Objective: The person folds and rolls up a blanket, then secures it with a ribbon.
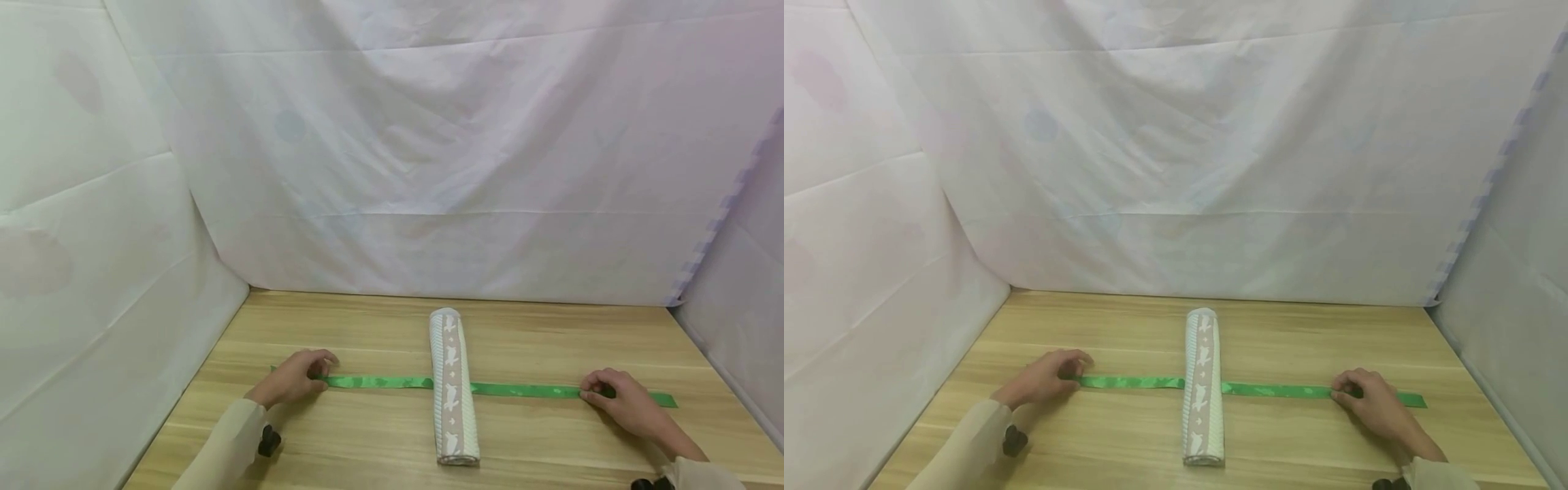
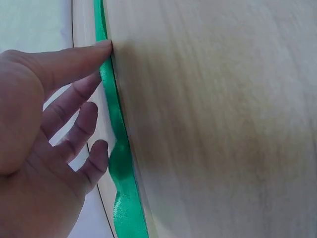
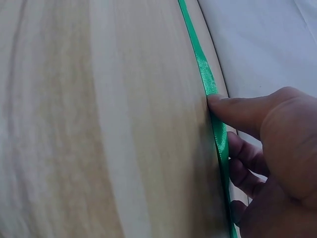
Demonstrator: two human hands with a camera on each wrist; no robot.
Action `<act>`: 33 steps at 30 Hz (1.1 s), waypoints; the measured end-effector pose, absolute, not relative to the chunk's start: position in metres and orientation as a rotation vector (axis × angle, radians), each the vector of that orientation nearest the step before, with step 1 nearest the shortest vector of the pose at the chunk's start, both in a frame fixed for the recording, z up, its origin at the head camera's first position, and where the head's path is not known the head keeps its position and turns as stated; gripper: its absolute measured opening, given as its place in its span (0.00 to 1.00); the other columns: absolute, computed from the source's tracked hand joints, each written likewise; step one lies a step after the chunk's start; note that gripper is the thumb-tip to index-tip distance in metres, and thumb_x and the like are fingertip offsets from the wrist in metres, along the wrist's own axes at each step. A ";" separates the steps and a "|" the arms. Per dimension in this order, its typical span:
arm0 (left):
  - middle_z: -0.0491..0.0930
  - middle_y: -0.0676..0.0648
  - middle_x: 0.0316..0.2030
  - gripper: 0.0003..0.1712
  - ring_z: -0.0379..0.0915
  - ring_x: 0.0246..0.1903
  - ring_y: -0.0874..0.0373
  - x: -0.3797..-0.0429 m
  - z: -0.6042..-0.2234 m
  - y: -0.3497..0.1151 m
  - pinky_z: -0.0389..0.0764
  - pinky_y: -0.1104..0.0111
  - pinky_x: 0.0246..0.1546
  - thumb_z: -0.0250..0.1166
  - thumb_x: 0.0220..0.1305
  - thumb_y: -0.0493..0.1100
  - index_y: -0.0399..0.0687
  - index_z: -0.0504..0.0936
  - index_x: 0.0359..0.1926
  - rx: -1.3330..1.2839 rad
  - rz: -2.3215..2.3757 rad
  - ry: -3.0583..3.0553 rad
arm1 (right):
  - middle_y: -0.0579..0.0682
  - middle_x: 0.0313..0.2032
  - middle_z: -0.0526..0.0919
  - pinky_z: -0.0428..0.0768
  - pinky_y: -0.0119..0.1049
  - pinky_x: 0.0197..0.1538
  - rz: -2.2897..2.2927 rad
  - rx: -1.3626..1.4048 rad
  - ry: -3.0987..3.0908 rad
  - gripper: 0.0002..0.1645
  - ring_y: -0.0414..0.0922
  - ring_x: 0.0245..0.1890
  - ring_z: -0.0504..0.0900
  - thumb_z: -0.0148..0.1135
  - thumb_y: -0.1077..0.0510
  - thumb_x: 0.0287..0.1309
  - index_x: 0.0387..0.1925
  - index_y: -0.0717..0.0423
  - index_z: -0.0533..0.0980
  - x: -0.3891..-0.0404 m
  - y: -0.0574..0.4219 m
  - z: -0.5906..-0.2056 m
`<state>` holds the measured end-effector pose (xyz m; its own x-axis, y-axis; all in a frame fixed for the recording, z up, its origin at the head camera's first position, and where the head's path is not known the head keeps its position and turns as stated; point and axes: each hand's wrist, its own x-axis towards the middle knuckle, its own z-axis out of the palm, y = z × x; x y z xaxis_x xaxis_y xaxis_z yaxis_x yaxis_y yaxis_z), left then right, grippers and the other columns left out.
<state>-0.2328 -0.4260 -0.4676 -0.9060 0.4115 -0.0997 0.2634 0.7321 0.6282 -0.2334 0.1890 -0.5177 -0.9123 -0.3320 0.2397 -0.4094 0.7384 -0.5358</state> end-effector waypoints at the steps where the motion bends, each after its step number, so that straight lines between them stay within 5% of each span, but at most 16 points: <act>1: 0.78 0.51 0.35 0.23 0.73 0.37 0.58 -0.233 -0.468 -0.426 0.77 0.64 0.42 0.69 0.58 0.29 0.44 0.79 0.55 0.541 0.926 2.703 | 0.34 0.28 0.74 0.72 0.30 0.34 0.913 0.603 -2.809 0.10 0.28 0.30 0.69 0.71 0.63 0.54 0.30 0.45 0.79 -0.234 0.189 -0.518; 9: 0.77 0.53 0.30 0.19 0.71 0.29 0.63 -0.236 -0.467 -0.429 0.74 0.71 0.33 0.66 0.61 0.29 0.46 0.80 0.52 0.563 0.960 2.680 | 0.33 0.30 0.78 0.76 0.30 0.37 0.877 0.682 -2.758 0.15 0.28 0.33 0.74 0.73 0.64 0.51 0.27 0.41 0.77 -0.237 0.186 -0.516; 19: 0.80 0.51 0.40 0.25 0.73 0.39 0.59 -0.242 -0.461 -0.435 0.76 0.65 0.40 0.71 0.61 0.39 0.47 0.78 0.59 0.509 0.979 2.549 | 0.40 0.29 0.77 0.71 0.30 0.31 1.216 0.639 -2.920 0.05 0.32 0.28 0.73 0.64 0.61 0.64 0.40 0.57 0.77 -0.241 0.189 -0.505; 27: 0.81 0.50 0.34 0.22 0.73 0.32 0.58 -0.245 -0.463 -0.447 0.76 0.67 0.33 0.69 0.63 0.45 0.48 0.79 0.58 0.391 1.079 2.495 | 0.38 0.28 0.76 0.71 0.30 0.30 1.239 0.812 -2.860 0.04 0.32 0.28 0.72 0.62 0.63 0.65 0.41 0.56 0.79 -0.251 0.203 -0.509; 33: 0.79 0.47 0.34 0.22 0.70 0.30 0.56 -0.249 -0.462 -0.449 0.73 0.66 0.30 0.69 0.64 0.45 0.46 0.79 0.57 0.348 1.153 2.530 | 0.42 0.30 0.80 0.72 0.29 0.31 1.244 0.698 -2.889 0.05 0.32 0.29 0.74 0.61 0.62 0.66 0.42 0.58 0.78 -0.256 0.205 -0.509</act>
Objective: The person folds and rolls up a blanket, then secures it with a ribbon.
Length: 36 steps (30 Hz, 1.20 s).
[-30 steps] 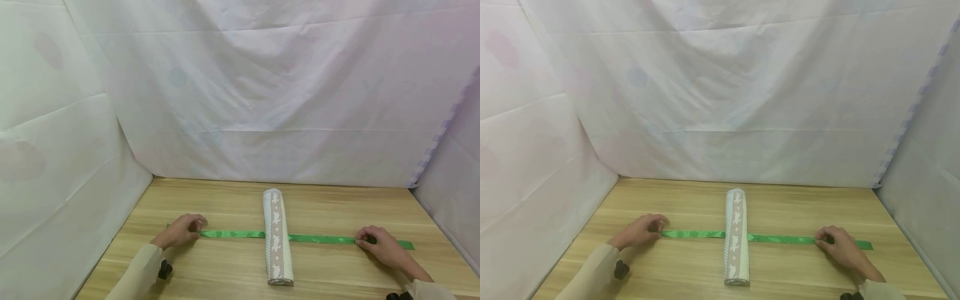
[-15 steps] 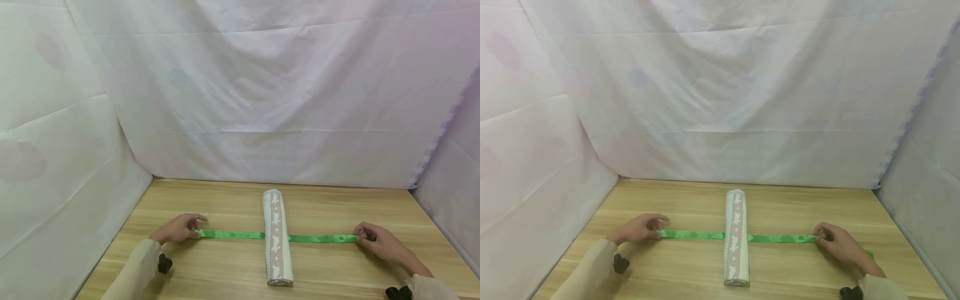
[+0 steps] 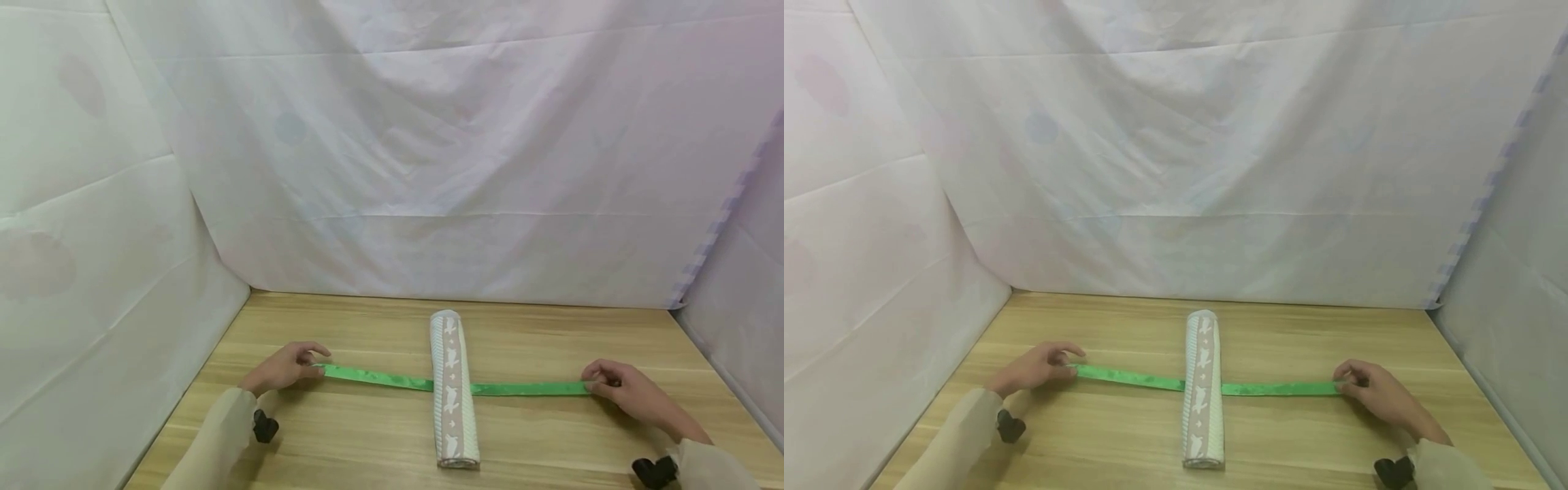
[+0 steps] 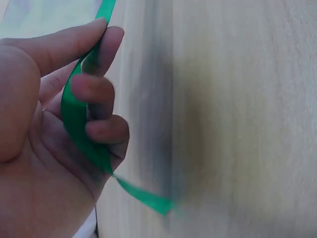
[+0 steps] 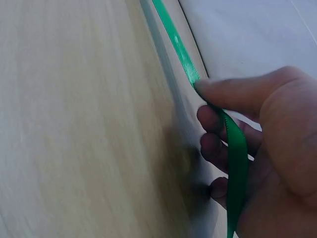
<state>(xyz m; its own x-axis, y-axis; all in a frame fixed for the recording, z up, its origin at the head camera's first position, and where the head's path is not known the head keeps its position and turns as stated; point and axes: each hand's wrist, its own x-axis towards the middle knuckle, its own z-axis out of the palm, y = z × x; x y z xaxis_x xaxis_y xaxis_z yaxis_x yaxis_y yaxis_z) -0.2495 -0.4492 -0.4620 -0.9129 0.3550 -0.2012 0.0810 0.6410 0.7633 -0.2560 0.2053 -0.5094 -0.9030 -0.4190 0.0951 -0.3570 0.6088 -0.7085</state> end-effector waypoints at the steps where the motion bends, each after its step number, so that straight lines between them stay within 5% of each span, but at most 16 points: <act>1: 0.79 0.47 0.33 0.21 0.69 0.30 0.56 -0.250 -0.462 -0.449 0.73 0.66 0.31 0.69 0.64 0.45 0.45 0.79 0.56 0.343 1.163 2.537 | 0.42 0.30 0.80 0.72 0.29 0.31 -1.173 -0.638 2.765 0.05 0.32 0.29 0.74 0.61 0.62 0.66 0.42 0.58 0.78 -0.256 0.205 -0.509; 17: 0.79 0.47 0.39 0.16 0.71 0.37 0.54 -0.249 -0.479 -0.443 0.72 0.63 0.38 0.69 0.63 0.45 0.53 0.82 0.52 0.098 1.184 2.612 | 0.44 0.32 0.81 0.73 0.34 0.35 -0.973 -0.401 3.098 0.03 0.29 0.32 0.73 0.64 0.59 0.64 0.38 0.52 0.79 -0.257 0.194 -0.510; 25: 0.80 0.47 0.52 0.15 0.74 0.54 0.49 -0.249 -0.479 -0.440 0.74 0.48 0.53 0.69 0.63 0.46 0.56 0.83 0.51 0.054 1.128 2.661 | 0.46 0.34 0.83 0.75 0.32 0.33 -1.030 -0.395 3.081 0.06 0.27 0.32 0.75 0.64 0.56 0.65 0.40 0.54 0.79 -0.255 0.196 -0.498; 36: 0.78 0.44 0.53 0.18 0.72 0.55 0.48 -0.245 -0.477 -0.439 0.76 0.51 0.50 0.70 0.62 0.47 0.54 0.82 0.53 -0.016 1.185 2.629 | 0.47 0.30 0.80 0.71 0.37 0.26 -1.363 -0.546 2.835 0.11 0.43 0.27 0.77 0.57 0.59 0.71 0.49 0.61 0.75 -0.248 0.196 -0.449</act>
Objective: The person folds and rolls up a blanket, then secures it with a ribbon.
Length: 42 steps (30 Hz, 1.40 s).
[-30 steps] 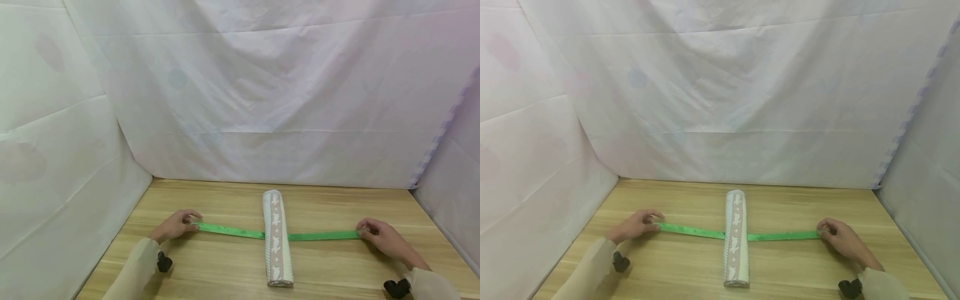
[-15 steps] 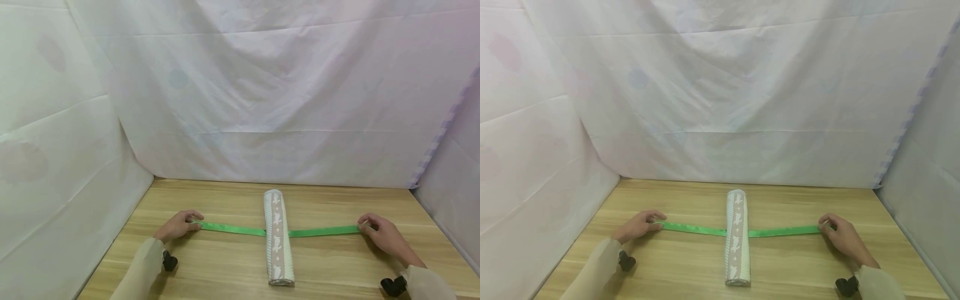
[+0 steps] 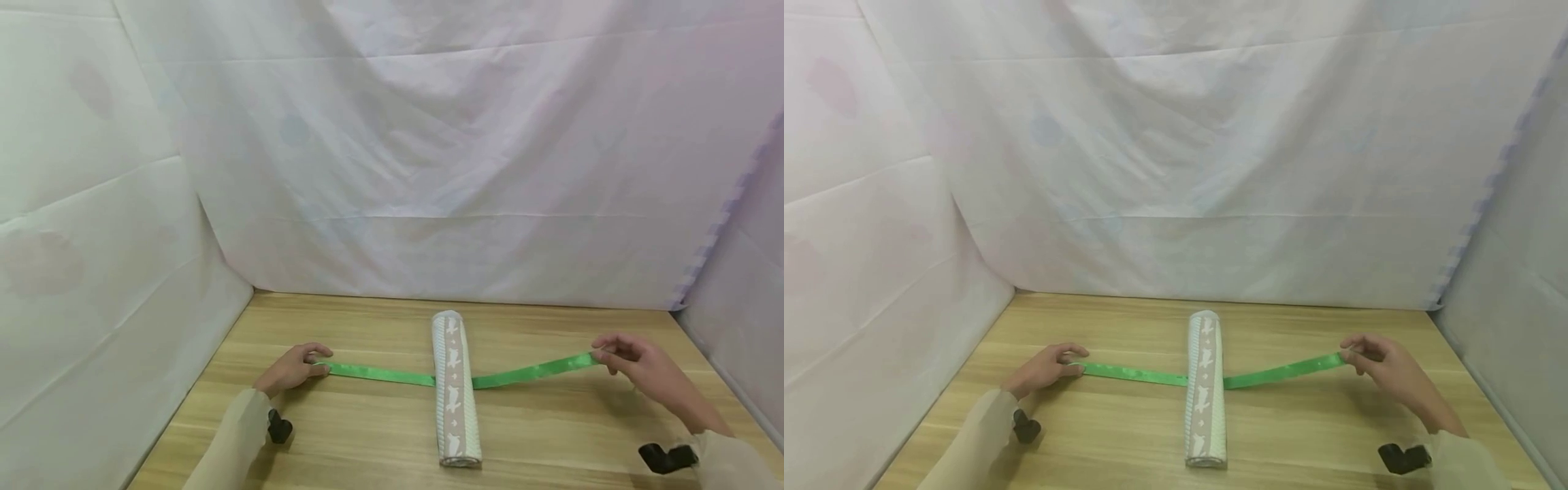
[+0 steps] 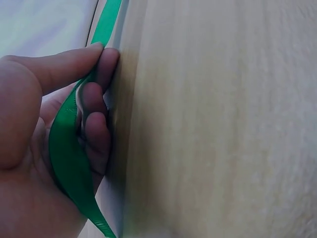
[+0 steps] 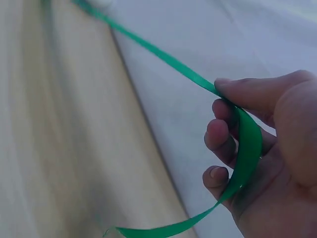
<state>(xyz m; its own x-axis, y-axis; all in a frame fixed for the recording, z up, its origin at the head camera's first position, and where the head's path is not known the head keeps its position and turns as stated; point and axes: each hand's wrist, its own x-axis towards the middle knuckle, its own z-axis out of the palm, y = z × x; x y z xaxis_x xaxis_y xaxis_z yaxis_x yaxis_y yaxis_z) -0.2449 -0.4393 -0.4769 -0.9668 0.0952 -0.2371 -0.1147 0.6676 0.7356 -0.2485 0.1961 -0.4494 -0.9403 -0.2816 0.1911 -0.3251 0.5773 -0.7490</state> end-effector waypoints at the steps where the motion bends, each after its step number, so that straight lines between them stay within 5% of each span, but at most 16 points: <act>1: 0.78 0.44 0.53 0.19 0.71 0.56 0.48 -0.245 -0.477 -0.439 0.76 0.52 0.50 0.70 0.62 0.47 0.54 0.82 0.54 -0.021 1.191 2.621 | 0.46 0.31 0.80 0.71 0.37 0.26 1.349 0.542 -2.732 0.11 0.43 0.28 0.77 0.56 0.59 0.71 0.50 0.60 0.75 -0.248 0.194 -0.445; 19: 0.77 0.45 0.56 0.20 0.70 0.57 0.48 -0.247 -0.482 -0.442 0.76 0.57 0.46 0.70 0.63 0.47 0.56 0.81 0.56 0.002 1.238 2.597 | 0.45 0.30 0.77 0.73 0.37 0.27 1.625 1.031 -2.455 0.10 0.42 0.26 0.74 0.54 0.68 0.69 0.50 0.59 0.75 -0.240 0.073 -0.363; 26: 0.74 0.43 0.62 0.28 0.69 0.60 0.46 -0.248 -0.481 -0.443 0.72 0.47 0.56 0.69 0.63 0.47 0.57 0.76 0.64 0.001 1.236 2.608 | 0.49 0.32 0.79 0.78 0.37 0.28 1.622 1.111 -2.476 0.09 0.44 0.28 0.76 0.56 0.63 0.70 0.49 0.55 0.76 -0.240 0.022 -0.349; 34: 0.72 0.41 0.64 0.29 0.68 0.62 0.43 -0.250 -0.481 -0.443 0.71 0.44 0.58 0.69 0.63 0.47 0.57 0.75 0.65 0.016 1.250 2.600 | 0.48 0.37 0.81 0.79 0.36 0.35 1.579 1.181 -2.517 0.09 0.44 0.32 0.79 0.59 0.59 0.69 0.49 0.49 0.77 -0.237 -0.023 -0.340; 42: 0.72 0.41 0.65 0.29 0.68 0.62 0.44 -0.250 -0.482 -0.443 0.71 0.44 0.58 0.68 0.64 0.47 0.57 0.74 0.65 0.031 1.240 2.605 | 0.46 0.36 0.83 0.80 0.33 0.42 1.634 1.211 -2.588 0.09 0.41 0.36 0.81 0.60 0.61 0.67 0.48 0.53 0.78 -0.232 -0.067 -0.358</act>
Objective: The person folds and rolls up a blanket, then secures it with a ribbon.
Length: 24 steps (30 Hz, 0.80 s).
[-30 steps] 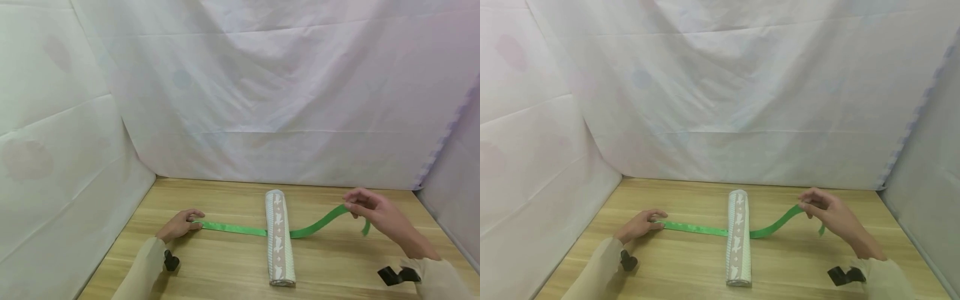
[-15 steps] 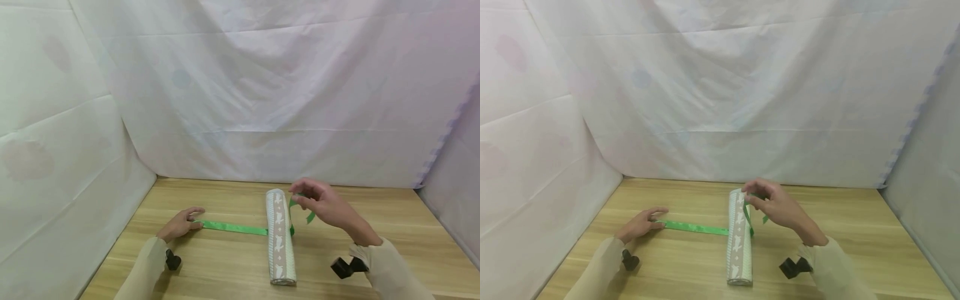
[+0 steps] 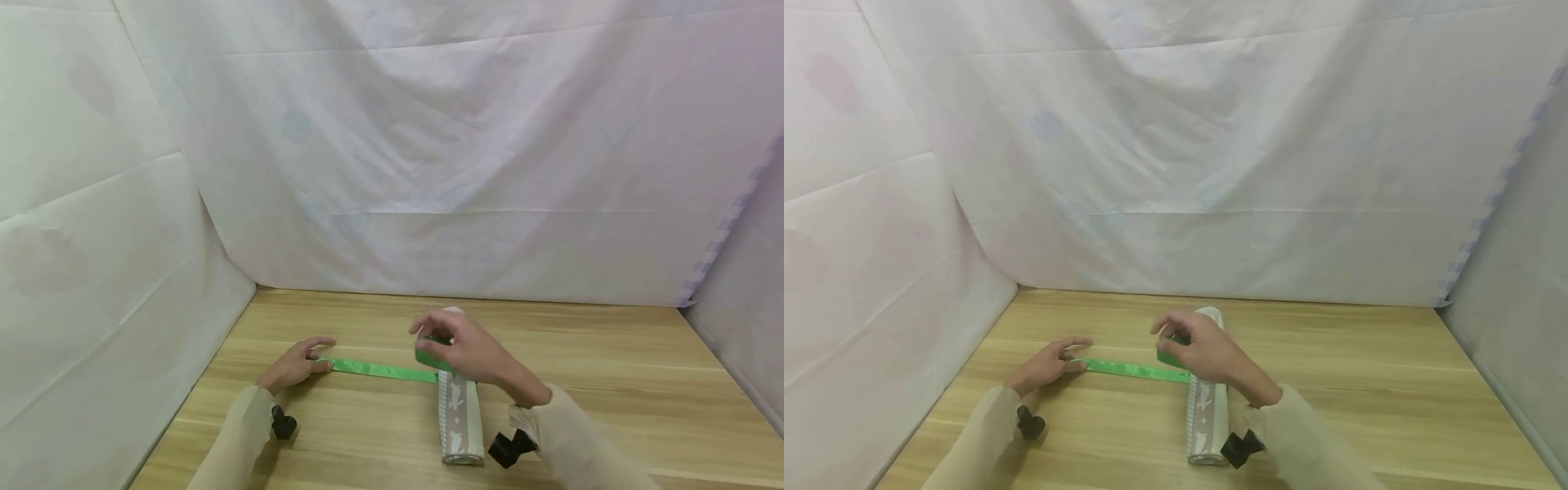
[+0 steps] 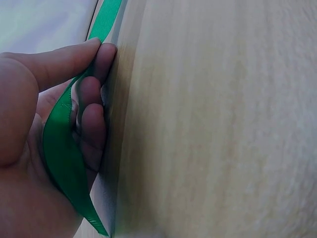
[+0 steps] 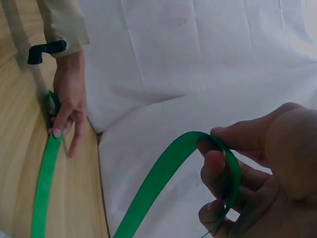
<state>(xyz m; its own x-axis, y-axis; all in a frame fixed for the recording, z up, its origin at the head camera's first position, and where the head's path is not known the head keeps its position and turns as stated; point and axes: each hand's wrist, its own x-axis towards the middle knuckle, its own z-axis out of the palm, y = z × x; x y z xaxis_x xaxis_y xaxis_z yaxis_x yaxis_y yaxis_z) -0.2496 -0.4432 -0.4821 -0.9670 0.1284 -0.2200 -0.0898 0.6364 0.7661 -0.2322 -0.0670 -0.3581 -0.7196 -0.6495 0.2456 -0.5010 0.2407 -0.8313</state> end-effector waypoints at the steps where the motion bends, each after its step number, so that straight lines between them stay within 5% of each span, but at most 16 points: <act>1: 0.72 0.41 0.65 0.29 0.68 0.62 0.44 -0.250 -0.482 -0.443 0.71 0.45 0.57 0.69 0.64 0.47 0.57 0.74 0.65 0.030 1.242 2.604 | 0.46 0.35 0.83 0.80 0.33 0.42 -1.489 -1.089 2.335 0.09 0.41 0.36 0.82 0.61 0.61 0.67 0.47 0.53 0.78 -0.231 -0.072 -0.360; 9: 0.73 0.39 0.63 0.29 0.69 0.61 0.45 -0.249 -0.481 -0.443 0.75 0.51 0.52 0.69 0.63 0.48 0.58 0.75 0.65 0.017 1.252 2.593 | 0.50 0.37 0.85 0.79 0.32 0.38 -1.502 -1.052 2.247 0.10 0.50 0.37 0.83 0.60 0.64 0.66 0.47 0.53 0.78 -0.223 -0.105 -0.381; 14: 0.75 0.40 0.61 0.30 0.70 0.59 0.47 -0.250 -0.482 -0.441 0.76 0.58 0.46 0.70 0.62 0.48 0.58 0.75 0.65 0.005 1.261 2.587 | 0.50 0.36 0.86 0.76 0.30 0.35 -1.469 -1.019 2.254 0.10 0.44 0.34 0.81 0.61 0.66 0.65 0.46 0.52 0.77 -0.224 -0.118 -0.400; 24: 0.73 0.42 0.63 0.29 0.69 0.61 0.45 -0.250 -0.483 -0.442 0.70 0.44 0.58 0.70 0.62 0.48 0.58 0.76 0.64 -0.017 1.241 2.608 | 0.51 0.37 0.86 0.76 0.28 0.34 -1.387 -1.051 2.243 0.11 0.39 0.31 0.80 0.61 0.67 0.63 0.45 0.52 0.78 -0.217 -0.137 -0.432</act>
